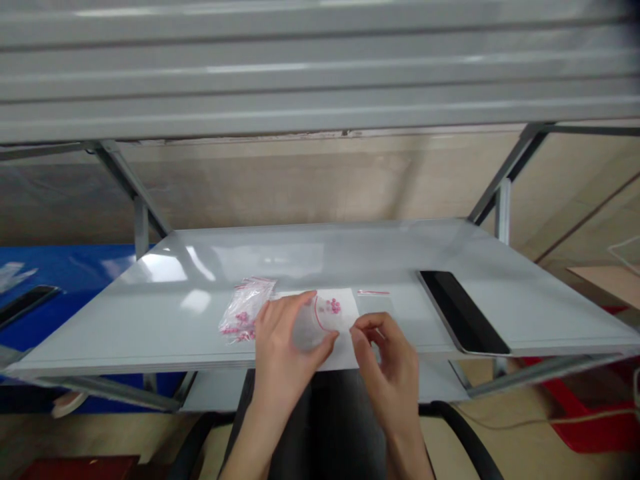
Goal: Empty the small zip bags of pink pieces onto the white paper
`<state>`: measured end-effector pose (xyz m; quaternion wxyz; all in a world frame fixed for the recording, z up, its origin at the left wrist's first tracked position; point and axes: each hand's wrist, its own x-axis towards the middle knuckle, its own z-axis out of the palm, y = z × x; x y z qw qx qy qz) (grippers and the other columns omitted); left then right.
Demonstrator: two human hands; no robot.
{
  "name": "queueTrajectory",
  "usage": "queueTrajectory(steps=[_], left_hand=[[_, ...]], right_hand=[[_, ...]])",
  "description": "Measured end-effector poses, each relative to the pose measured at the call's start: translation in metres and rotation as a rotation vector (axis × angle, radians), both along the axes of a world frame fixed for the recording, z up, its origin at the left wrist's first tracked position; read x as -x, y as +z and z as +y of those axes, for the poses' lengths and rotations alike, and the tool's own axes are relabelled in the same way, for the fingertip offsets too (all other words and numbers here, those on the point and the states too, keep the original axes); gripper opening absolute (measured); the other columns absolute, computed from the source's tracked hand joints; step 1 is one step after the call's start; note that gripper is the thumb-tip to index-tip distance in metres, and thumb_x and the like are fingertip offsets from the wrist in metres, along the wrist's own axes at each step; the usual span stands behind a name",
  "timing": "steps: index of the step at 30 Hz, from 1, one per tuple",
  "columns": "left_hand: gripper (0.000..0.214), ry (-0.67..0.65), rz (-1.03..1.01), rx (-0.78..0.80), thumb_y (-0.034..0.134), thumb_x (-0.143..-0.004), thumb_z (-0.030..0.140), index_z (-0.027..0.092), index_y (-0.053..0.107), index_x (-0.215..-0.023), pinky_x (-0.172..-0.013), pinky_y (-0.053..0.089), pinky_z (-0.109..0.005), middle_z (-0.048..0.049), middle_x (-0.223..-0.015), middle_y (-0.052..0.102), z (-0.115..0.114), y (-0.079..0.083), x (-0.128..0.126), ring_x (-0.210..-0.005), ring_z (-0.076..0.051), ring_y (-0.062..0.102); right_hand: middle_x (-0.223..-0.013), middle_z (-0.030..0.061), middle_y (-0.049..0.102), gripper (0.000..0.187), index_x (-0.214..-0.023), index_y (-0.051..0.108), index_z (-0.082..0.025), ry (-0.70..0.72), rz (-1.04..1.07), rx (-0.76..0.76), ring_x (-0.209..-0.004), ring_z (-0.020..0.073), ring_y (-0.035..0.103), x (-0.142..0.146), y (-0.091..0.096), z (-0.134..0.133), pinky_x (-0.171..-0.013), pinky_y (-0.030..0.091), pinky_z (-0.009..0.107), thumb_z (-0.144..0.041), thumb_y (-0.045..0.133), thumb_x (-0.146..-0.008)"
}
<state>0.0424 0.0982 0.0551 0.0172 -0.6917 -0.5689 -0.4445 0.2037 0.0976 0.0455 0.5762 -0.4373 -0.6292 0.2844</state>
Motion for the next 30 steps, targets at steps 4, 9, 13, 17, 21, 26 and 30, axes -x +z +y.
queueTrajectory(steps=[4, 9, 13, 17, 21, 26, 30], left_hand=[[0.051, 0.036, -0.111, -0.069, 0.078, -0.079, 0.026, 0.027, 0.056, -0.125, -0.091, 0.048, -0.046, -0.0056, -0.107, 0.069, -0.023, -0.006, -0.029, -0.099, -0.028, 0.065], [0.070, -0.008, -0.288, 0.039, 0.074, -0.072, 0.015, 0.024, 0.049, -0.136, -0.083, 0.052, -0.038, -0.0036, -0.099, 0.064, -0.036, -0.006, -0.042, -0.089, -0.023, 0.063], [0.058, -0.262, -0.463, 0.205, 0.073, -0.072, 0.014, 0.026, 0.058, -0.126, -0.083, 0.052, -0.032, 0.0006, -0.092, 0.063, -0.038, 0.000, -0.021, -0.087, -0.019, 0.064], [0.011, -0.357, -0.594, 0.305, 0.063, -0.086, 0.018, 0.023, 0.069, -0.093, -0.079, 0.050, -0.029, 0.0004, -0.084, 0.066, -0.037, 0.001, -0.007, -0.084, -0.017, 0.065], [0.011, -0.341, -0.638, 0.317, 0.062, -0.089, 0.018, 0.022, 0.069, -0.081, -0.073, 0.047, -0.025, 0.0015, -0.076, 0.066, -0.037, -0.001, -0.006, -0.076, -0.015, 0.063], [0.012, -0.373, -0.668, 0.334, 0.065, -0.088, 0.019, 0.021, 0.069, -0.076, -0.069, 0.046, -0.022, 0.0019, -0.072, 0.065, -0.038, -0.001, -0.006, -0.071, -0.013, 0.061], [0.013, -0.367, -0.662, 0.325, 0.066, -0.086, 0.017, 0.020, 0.069, -0.073, -0.066, 0.045, -0.022, 0.0018, -0.069, 0.064, -0.038, -0.001, -0.004, -0.068, -0.013, 0.061]], right_hand=[[-0.110, 0.0082, 0.067, 0.037, -0.121, 0.058, -0.023, 0.149, 0.161, 0.120, -0.093, 0.0221, 0.066, 0.007, 0.004, -0.008, -0.068, 0.054, 0.029, -0.026, 0.064, -0.085], [-0.078, 0.0018, 0.071, 0.007, -0.085, 0.067, -0.020, 0.226, 0.084, 0.273, -0.072, 0.0176, 0.066, 0.004, 0.009, -0.008, -0.066, 0.051, 0.026, -0.026, 0.064, -0.086], [-0.064, -0.0011, 0.063, 0.017, -0.075, 0.066, -0.019, 0.239, 0.000, 0.244, -0.061, 0.0143, 0.058, -0.007, 0.013, -0.007, -0.058, 0.043, 0.024, -0.029, 0.063, -0.088], [-0.062, -0.0014, 0.062, 0.016, -0.072, 0.067, -0.018, 0.286, -0.109, 0.227, -0.059, 0.0133, 0.055, -0.013, 0.017, -0.010, -0.056, 0.040, 0.024, -0.025, 0.063, -0.085], [-0.061, -0.0018, 0.062, 0.014, -0.070, 0.067, -0.018, 0.307, -0.171, 0.210, -0.058, 0.0132, 0.056, -0.011, 0.020, -0.012, -0.056, 0.040, 0.023, -0.020, 0.062, -0.083], [-0.067, -0.0010, 0.064, 0.008, -0.075, 0.066, -0.019, 0.320, -0.178, 0.176, -0.063, 0.0147, 0.059, -0.009, 0.022, -0.010, -0.059, 0.043, 0.025, -0.019, 0.062, -0.081], [-0.071, 0.0004, 0.062, 0.008, -0.072, 0.063, -0.019, 0.339, -0.148, 0.139, -0.067, 0.0164, 0.059, -0.008, 0.022, -0.008, -0.061, 0.044, 0.027, -0.016, 0.061, -0.080]])
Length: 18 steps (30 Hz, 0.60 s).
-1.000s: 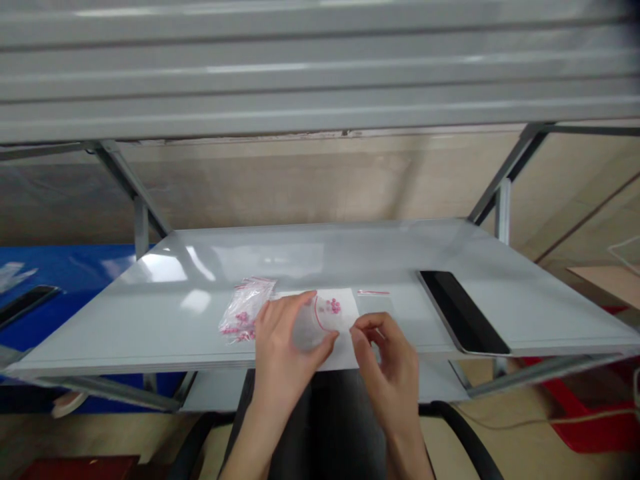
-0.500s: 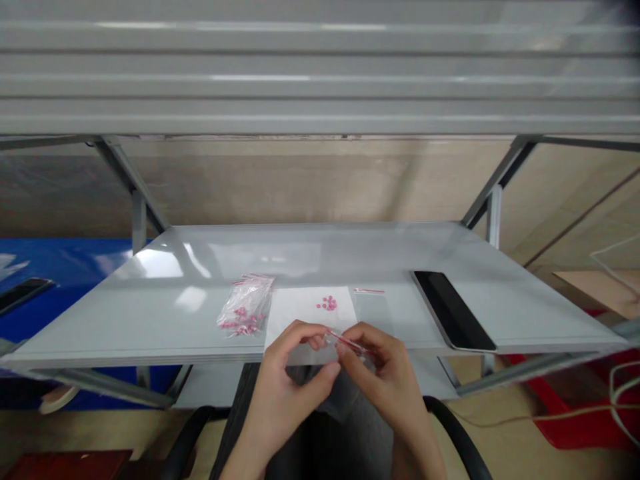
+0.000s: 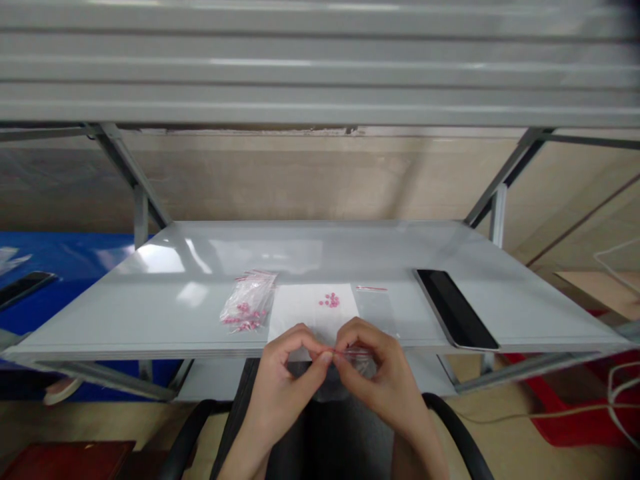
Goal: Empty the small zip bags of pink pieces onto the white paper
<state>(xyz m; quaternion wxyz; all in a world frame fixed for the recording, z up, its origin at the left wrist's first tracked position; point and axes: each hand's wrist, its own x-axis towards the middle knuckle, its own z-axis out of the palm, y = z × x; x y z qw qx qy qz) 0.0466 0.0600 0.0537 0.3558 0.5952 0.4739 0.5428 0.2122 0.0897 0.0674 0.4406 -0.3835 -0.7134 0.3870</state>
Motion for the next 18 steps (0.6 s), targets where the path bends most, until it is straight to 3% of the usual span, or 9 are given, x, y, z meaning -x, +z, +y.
queueTrajectory(steps=[18], left_hand=[[0.012, 0.046, -0.085, 0.016, 0.068, -0.084, 0.018, 0.019, 0.069, -0.073, -0.067, 0.045, -0.024, 0.0014, -0.068, 0.063, 0.0027, -0.0059, -0.0018, -0.068, -0.014, 0.060]], right_hand=[[-0.068, -0.0003, 0.062, 0.008, -0.068, 0.065, -0.019, -0.004, 0.116, 0.073, -0.066, 0.0155, 0.057, -0.0042, -0.0055, 0.0065, -0.063, 0.044, 0.027, -0.013, 0.064, -0.075]])
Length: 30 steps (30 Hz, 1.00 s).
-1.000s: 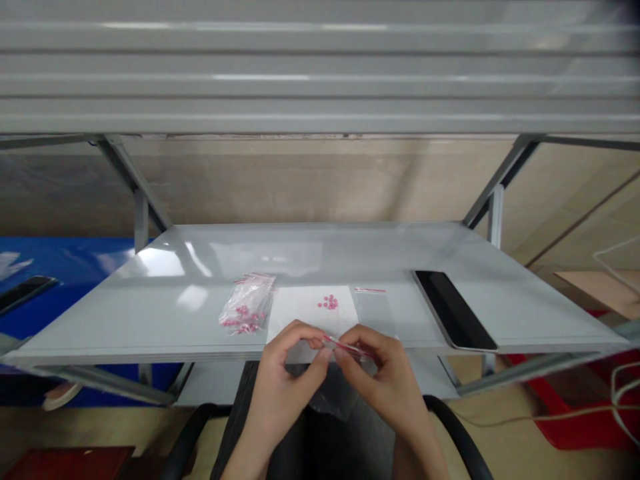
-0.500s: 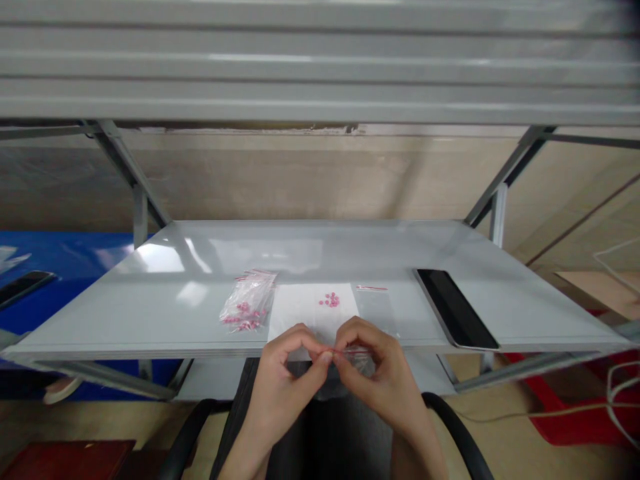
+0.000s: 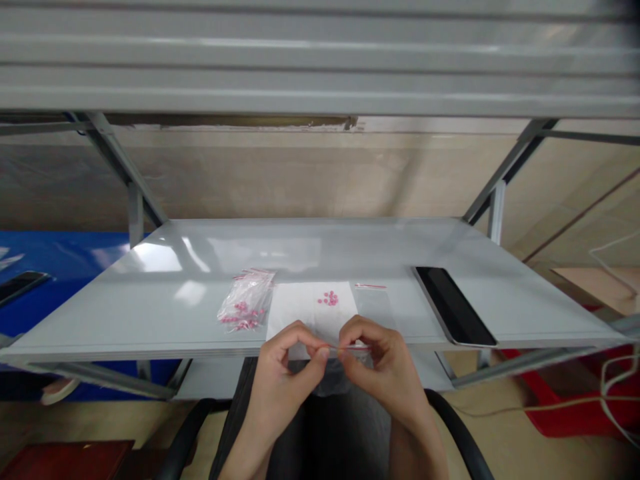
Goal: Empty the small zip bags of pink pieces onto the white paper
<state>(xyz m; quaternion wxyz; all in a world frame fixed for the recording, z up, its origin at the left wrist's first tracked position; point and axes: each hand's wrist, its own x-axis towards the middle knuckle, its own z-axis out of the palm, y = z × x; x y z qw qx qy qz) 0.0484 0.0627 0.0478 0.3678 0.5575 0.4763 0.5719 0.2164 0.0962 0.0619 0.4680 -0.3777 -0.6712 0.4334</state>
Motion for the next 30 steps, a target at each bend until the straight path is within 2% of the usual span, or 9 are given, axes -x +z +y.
queueTrajectory(steps=[10, 16, 21, 25, 28, 30], left_hand=[[0.012, -0.006, 0.001, -0.025, 0.068, -0.088, 0.020, 0.020, 0.070, -0.075, -0.068, 0.046, -0.023, 0.0014, -0.070, 0.063, 0.002, -0.004, -0.001, -0.070, -0.014, 0.060], [0.015, 0.019, 0.016, 0.005, 0.068, -0.090, 0.026, 0.020, 0.070, -0.077, -0.070, 0.046, -0.024, 0.0013, -0.073, 0.063, 0.002, -0.003, -0.012, -0.073, -0.014, 0.060], [0.018, 0.047, 0.040, 0.028, 0.068, -0.091, 0.032, 0.020, 0.072, -0.077, -0.071, 0.047, -0.025, 0.0001, -0.073, 0.065, 0.006, -0.007, -0.026, -0.074, -0.016, 0.061], [0.019, 0.054, 0.054, 0.024, 0.067, -0.092, 0.033, 0.021, 0.073, -0.079, -0.070, 0.047, -0.026, -0.0005, -0.074, 0.066, 0.010, -0.010, -0.031, -0.073, -0.017, 0.062], [0.020, 0.075, 0.066, 0.030, 0.066, -0.092, 0.034, 0.020, 0.071, -0.078, -0.070, 0.048, -0.025, -0.0007, -0.074, 0.066, 0.010, -0.013, -0.031, -0.074, -0.017, 0.062], [0.015, 0.112, 0.044, 0.035, 0.065, -0.092, 0.034, 0.021, 0.071, -0.086, -0.069, 0.050, -0.025, -0.0009, -0.078, 0.067, 0.009, -0.014, -0.029, -0.075, -0.016, 0.063]], right_hand=[[-0.068, 0.0005, 0.065, 0.007, -0.070, 0.068, -0.018, -0.032, 0.069, 0.017, -0.065, 0.0155, 0.060, -0.010, -0.008, 0.006, -0.061, 0.048, 0.026, -0.019, 0.070, -0.077], [-0.065, 0.0009, 0.066, 0.015, -0.065, 0.071, -0.020, -0.085, 0.159, 0.012, -0.061, 0.0150, 0.061, -0.026, -0.011, 0.010, -0.058, 0.050, 0.026, -0.025, 0.080, -0.077], [-0.065, 0.0016, 0.070, 0.010, -0.066, 0.078, -0.023, -0.158, 0.136, -0.049, -0.062, 0.0164, 0.064, -0.043, -0.014, 0.013, -0.059, 0.051, 0.027, -0.024, 0.085, -0.073], [-0.069, 0.0033, 0.071, 0.004, -0.075, 0.083, -0.026, -0.164, 0.143, -0.069, -0.066, 0.0188, 0.066, -0.049, -0.015, 0.015, -0.058, 0.051, 0.028, -0.025, 0.080, -0.078], [-0.072, 0.0033, 0.070, 0.010, -0.082, 0.083, -0.025, -0.185, 0.083, -0.060, -0.067, 0.0183, 0.065, -0.044, -0.015, 0.015, -0.059, 0.050, 0.027, -0.028, 0.073, -0.084], [-0.073, 0.0029, 0.071, 0.014, -0.085, 0.080, -0.023, -0.243, 0.046, -0.035, -0.068, 0.0184, 0.065, -0.040, -0.018, 0.018, -0.060, 0.051, 0.027, -0.032, 0.069, -0.087]])
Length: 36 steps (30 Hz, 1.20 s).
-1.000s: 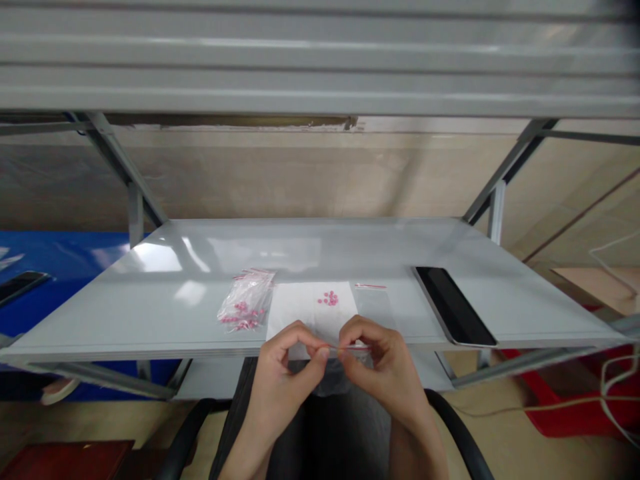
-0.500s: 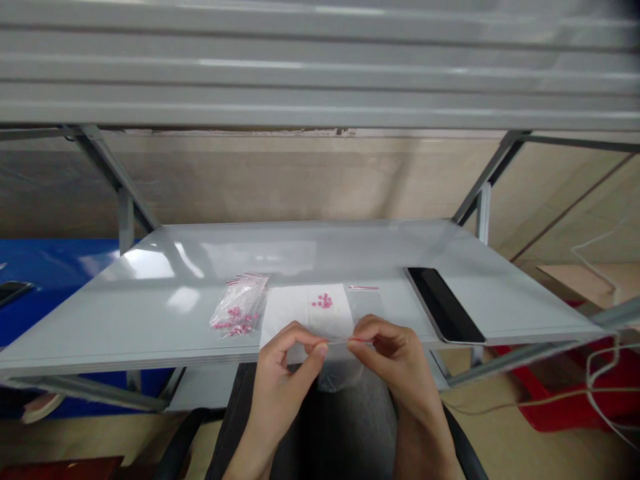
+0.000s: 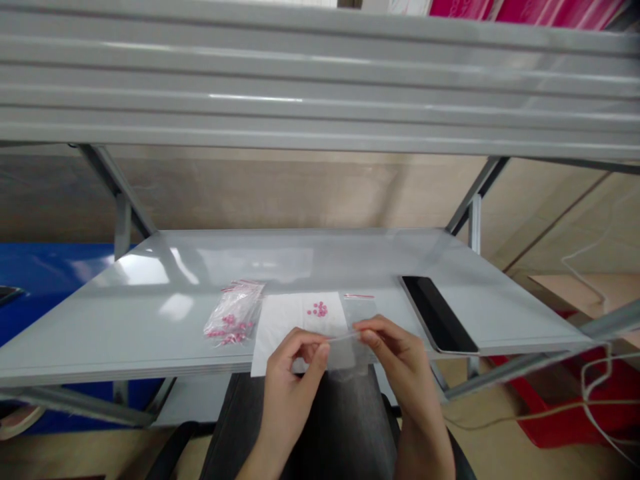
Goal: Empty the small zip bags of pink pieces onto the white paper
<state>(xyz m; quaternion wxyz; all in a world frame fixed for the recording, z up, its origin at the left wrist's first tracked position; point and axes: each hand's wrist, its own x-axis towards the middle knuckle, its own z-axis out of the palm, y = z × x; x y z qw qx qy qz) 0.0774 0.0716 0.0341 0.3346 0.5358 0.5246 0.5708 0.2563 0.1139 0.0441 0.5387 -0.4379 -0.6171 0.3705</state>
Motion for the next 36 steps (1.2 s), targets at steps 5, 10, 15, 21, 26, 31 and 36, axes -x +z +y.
queueTrajectory(steps=[5, 10, 15, 21, 26, 31, 36], left_hand=[[0.031, 0.177, -0.116, -0.058, 0.066, -0.092, 0.034, 0.026, 0.061, -0.121, -0.067, 0.055, -0.021, -0.0019, -0.092, 0.068, -0.007, 0.002, 0.015, -0.082, -0.015, 0.066], [0.027, 0.231, -0.133, -0.093, 0.065, -0.092, 0.032, 0.023, 0.062, -0.117, -0.065, 0.054, -0.020, -0.0042, -0.095, 0.066, -0.007, 0.001, 0.029, -0.083, -0.015, 0.065], [0.047, 0.313, -0.211, -0.181, 0.068, -0.089, 0.028, 0.026, 0.049, -0.132, -0.061, 0.052, -0.017, -0.0045, -0.104, 0.066, -0.007, 0.001, 0.038, -0.074, -0.011, 0.061], [0.039, 0.494, -0.116, -0.259, 0.069, -0.090, 0.028, 0.024, 0.055, -0.126, -0.068, 0.054, -0.021, -0.0053, -0.105, 0.066, -0.014, 0.004, 0.069, -0.084, -0.014, 0.064], [0.027, 0.710, 0.211, -0.271, 0.065, -0.090, 0.029, 0.021, 0.063, -0.116, -0.096, 0.050, -0.038, -0.0043, -0.099, 0.067, -0.013, -0.003, 0.105, -0.096, -0.021, 0.065], [0.053, 0.598, 0.511, -0.209, 0.065, -0.089, 0.030, 0.020, 0.049, -0.138, -0.103, 0.046, -0.049, -0.0133, -0.126, 0.063, -0.007, -0.013, 0.125, -0.117, -0.030, 0.061], [0.032, 0.513, 0.591, -0.204, 0.062, -0.092, 0.027, 0.018, 0.061, -0.123, -0.097, 0.049, -0.052, -0.0134, -0.119, 0.069, -0.004, -0.023, 0.129, -0.111, -0.031, 0.063]], right_hand=[[-0.079, 0.0063, 0.074, 0.026, -0.092, 0.074, -0.018, -0.269, -0.160, -0.023, -0.070, 0.0211, 0.068, -0.004, -0.007, 0.021, -0.063, 0.054, 0.030, -0.039, 0.058, -0.091], [-0.079, 0.0131, 0.076, 0.039, -0.094, 0.073, -0.013, -0.487, -0.314, -0.078, -0.067, 0.0244, 0.069, -0.019, -0.017, 0.056, -0.062, 0.054, 0.034, -0.044, 0.050, -0.088], [-0.069, 0.0129, 0.072, 0.036, -0.090, 0.072, -0.013, -0.566, -0.443, -0.092, -0.062, 0.0263, 0.065, -0.020, -0.025, 0.077, -0.063, 0.051, 0.038, -0.041, 0.052, -0.082], [-0.091, 0.0243, 0.071, 0.040, -0.095, 0.071, -0.008, -0.621, -0.536, -0.178, -0.083, 0.0350, 0.063, -0.010, -0.013, 0.064, -0.082, 0.048, 0.052, -0.036, 0.045, -0.084], [-0.094, 0.0168, 0.071, 0.028, -0.097, 0.070, -0.013, -0.303, -0.563, -0.308, -0.089, 0.0314, 0.062, 0.057, 0.006, 0.027, -0.087, 0.050, 0.050, -0.019, 0.043, -0.089], [-0.133, 0.0139, 0.060, 0.056, -0.128, 0.063, -0.019, 0.190, -0.611, -0.348, -0.129, 0.0326, 0.050, 0.151, 0.017, -0.007, -0.105, 0.046, 0.052, 0.003, 0.043, -0.080], [-0.148, 0.0190, 0.049, 0.054, -0.130, 0.063, -0.015, 0.257, -0.659, -0.304, -0.150, 0.0400, 0.026, 0.182, 0.000, -0.015, -0.114, 0.034, 0.065, 0.004, 0.043, -0.083]])
